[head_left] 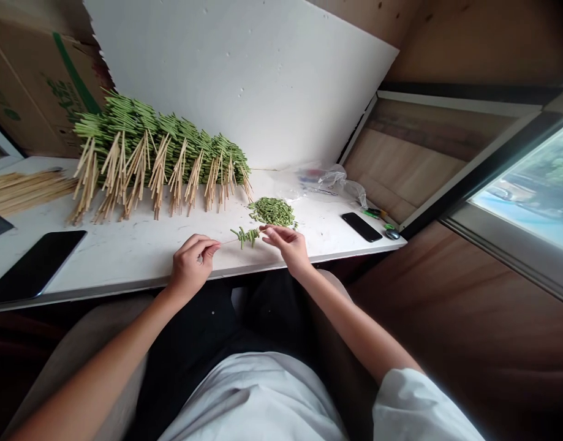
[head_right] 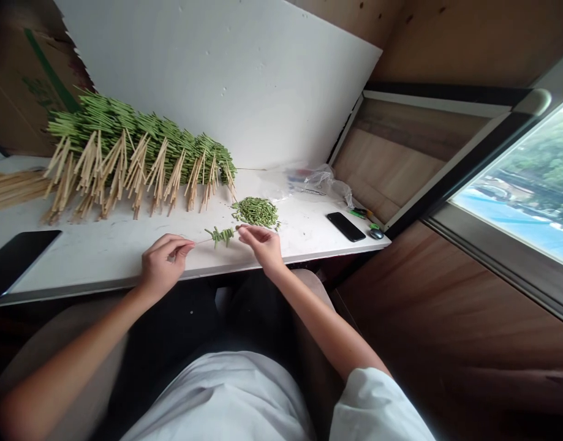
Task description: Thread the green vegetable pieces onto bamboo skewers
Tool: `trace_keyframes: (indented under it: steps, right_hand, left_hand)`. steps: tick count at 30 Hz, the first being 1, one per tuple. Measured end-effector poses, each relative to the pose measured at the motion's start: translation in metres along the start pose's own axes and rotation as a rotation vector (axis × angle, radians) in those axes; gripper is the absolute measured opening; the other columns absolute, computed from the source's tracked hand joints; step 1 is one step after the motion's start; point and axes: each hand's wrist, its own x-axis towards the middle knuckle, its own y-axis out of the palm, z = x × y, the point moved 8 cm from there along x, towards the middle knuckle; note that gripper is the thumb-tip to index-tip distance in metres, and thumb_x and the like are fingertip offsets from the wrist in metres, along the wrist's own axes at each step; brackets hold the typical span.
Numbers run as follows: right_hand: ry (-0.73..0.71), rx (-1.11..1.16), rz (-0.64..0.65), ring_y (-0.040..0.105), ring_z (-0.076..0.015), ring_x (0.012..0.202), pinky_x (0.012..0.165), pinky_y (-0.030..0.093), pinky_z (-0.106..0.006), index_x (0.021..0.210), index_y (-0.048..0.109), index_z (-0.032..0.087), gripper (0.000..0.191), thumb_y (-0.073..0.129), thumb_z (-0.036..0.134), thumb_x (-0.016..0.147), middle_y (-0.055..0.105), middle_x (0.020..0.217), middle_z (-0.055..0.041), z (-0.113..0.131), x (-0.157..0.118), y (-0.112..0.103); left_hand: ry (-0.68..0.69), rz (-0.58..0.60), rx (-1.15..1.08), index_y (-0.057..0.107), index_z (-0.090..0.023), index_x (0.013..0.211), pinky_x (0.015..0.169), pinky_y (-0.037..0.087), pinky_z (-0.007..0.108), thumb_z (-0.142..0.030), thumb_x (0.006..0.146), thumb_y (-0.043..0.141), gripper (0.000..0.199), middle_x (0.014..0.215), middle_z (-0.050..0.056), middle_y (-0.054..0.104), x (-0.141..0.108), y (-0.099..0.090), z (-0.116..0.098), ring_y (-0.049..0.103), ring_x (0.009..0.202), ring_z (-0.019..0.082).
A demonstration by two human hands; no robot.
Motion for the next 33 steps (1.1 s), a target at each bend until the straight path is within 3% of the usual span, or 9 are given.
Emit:
trace_keyframes:
  steps: [3, 6, 8, 11, 16, 20, 26, 33]
  right_hand:
    - [-0.103, -0.264, -0.082, 0.077, -0.0306, 0.109, 0.095, 0.064, -0.046, 0.108, 0.084, 0.021, 0.046, 0.077, 0.063, 0.089, 0.084, 0.107, -0.0103, 0.019, 0.035, -0.038]
    - [-0.196, -0.79, -0.128, 0.075, -0.0306, 0.108, 0.107, 0.056, -0.048, 0.109, 0.084, 0.018, 0.03, 0.072, 0.041, 0.096, 0.083, 0.109, -0.0134, 0.035, 0.075, -0.068]
    - [-0.224, -1.069, -0.101, 0.073, -0.0313, 0.114, 0.115, 0.049, -0.048, 0.117, 0.083, 0.014, 0.028, 0.067, 0.027, 0.098, 0.083, 0.11, -0.0155, 0.039, 0.097, -0.076]
    - [-0.151, -1.269, 0.017, 0.071, -0.0319, 0.116, 0.109, 0.051, -0.043, 0.117, 0.084, 0.013, 0.026, 0.068, 0.023, 0.098, 0.083, 0.106, -0.0161, 0.031, 0.119, -0.076]
    - [-0.021, -1.267, 0.152, 0.077, -0.0254, 0.091, 0.088, 0.057, -0.034, 0.105, 0.087, 0.017, 0.018, 0.08, 0.018, 0.088, 0.084, 0.102, -0.013, 0.02, 0.136, -0.072]
    - [0.049, -1.265, 0.091, 0.078, -0.0247, 0.084, 0.081, 0.057, -0.033, 0.101, 0.088, 0.017, 0.019, 0.081, 0.011, 0.084, 0.085, 0.099, -0.0135, 0.021, 0.14, -0.077]
    - [0.059, -1.294, 0.05, 0.079, -0.0279, 0.089, 0.081, 0.057, -0.032, 0.097, 0.089, 0.014, 0.023, 0.077, 0.006, 0.08, 0.085, 0.098, -0.0152, 0.024, 0.137, -0.074]
    - [0.132, -1.004, -0.088, 0.075, -0.0229, 0.082, 0.068, 0.054, -0.026, 0.092, 0.088, 0.014, 0.018, 0.076, 0.019, 0.08, 0.082, 0.085, -0.0079, 0.029, 0.127, -0.098]
  left_hand:
    - [-0.017, -0.014, 0.012, 0.078, -0.018, 0.097, 0.073, 0.055, 0.029, -0.027, 0.105, 0.066, 0.017, 0.093, 0.007, 0.074, 0.001, -0.001, 0.003, 0.069, 0.08, 0.018]
    - [-0.039, 0.001, 0.01, 0.078, -0.018, 0.098, 0.074, 0.056, 0.03, -0.028, 0.106, 0.065, 0.018, 0.094, 0.008, 0.074, 0.0, 0.002, 0.006, 0.07, 0.081, 0.018]
    - [-0.054, 0.02, 0.01, 0.078, -0.018, 0.099, 0.074, 0.057, 0.03, -0.03, 0.106, 0.064, 0.019, 0.094, 0.008, 0.074, -0.001, 0.004, 0.007, 0.07, 0.082, 0.019]
    - [-0.069, 0.031, 0.008, 0.078, -0.018, 0.098, 0.073, 0.057, 0.03, -0.031, 0.106, 0.064, 0.021, 0.094, 0.008, 0.075, -0.002, 0.005, 0.008, 0.071, 0.082, 0.019]
    - [-0.061, 0.038, -0.007, 0.078, -0.018, 0.098, 0.072, 0.056, 0.029, -0.029, 0.106, 0.065, 0.019, 0.095, 0.008, 0.075, -0.001, 0.005, 0.008, 0.071, 0.082, 0.018]
    - [-0.054, 0.045, -0.006, 0.078, -0.018, 0.098, 0.071, 0.055, 0.029, -0.028, 0.106, 0.065, 0.018, 0.095, 0.008, 0.074, -0.002, 0.006, 0.008, 0.07, 0.081, 0.018]
    - [-0.057, 0.053, -0.008, 0.078, -0.018, 0.097, 0.07, 0.055, 0.029, -0.028, 0.105, 0.065, 0.019, 0.094, 0.007, 0.074, -0.002, 0.006, 0.008, 0.068, 0.078, 0.017]
    - [-0.07, 0.055, -0.009, 0.078, -0.018, 0.097, 0.071, 0.055, 0.029, -0.029, 0.106, 0.064, 0.02, 0.094, 0.008, 0.074, -0.001, 0.006, 0.008, 0.069, 0.08, 0.018]
